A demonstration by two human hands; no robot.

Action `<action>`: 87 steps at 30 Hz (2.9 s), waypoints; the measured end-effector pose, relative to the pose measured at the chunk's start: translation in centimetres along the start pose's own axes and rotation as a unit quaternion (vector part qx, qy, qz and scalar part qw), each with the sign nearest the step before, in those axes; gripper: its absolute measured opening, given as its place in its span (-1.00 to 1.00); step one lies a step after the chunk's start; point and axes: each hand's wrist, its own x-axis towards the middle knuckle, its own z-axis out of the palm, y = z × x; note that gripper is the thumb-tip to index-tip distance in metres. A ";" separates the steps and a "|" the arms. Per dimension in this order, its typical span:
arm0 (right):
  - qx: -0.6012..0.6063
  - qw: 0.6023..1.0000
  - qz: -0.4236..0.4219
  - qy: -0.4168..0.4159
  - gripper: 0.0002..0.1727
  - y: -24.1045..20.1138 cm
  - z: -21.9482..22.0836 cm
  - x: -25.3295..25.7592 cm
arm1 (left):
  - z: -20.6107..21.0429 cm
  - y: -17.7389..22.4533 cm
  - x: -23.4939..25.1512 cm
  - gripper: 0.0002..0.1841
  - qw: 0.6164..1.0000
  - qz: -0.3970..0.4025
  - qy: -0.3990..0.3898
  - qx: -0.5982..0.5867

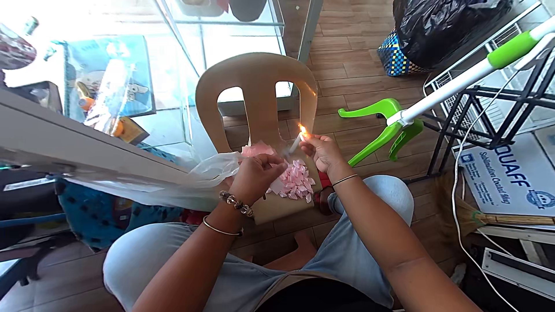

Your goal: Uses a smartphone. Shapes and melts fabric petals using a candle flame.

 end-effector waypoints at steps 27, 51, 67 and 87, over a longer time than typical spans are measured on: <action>-0.356 0.804 -0.429 -0.207 -0.74 1.8 -0.8 -5.2 | 0.0 0.3 0.5 -0.86 0.993 -0.034 0.015 -0.111; -0.328 0.822 -0.411 -0.217 -0.77 2.0 -0.6 -5.6 | -0.5 0.9 1.0 -0.75 0.980 -0.098 0.049 -0.164; -0.192 0.936 -0.125 -0.268 -0.76 0.9 -0.5 -6.0 | -0.6 -0.1 0.4 -0.88 0.991 0.091 0.049 0.082; -0.653 0.719 -0.161 -0.175 -0.65 4.3 -2.9 -1.8 | -2.2 -0.8 0.6 -0.73 0.998 0.004 0.028 0.057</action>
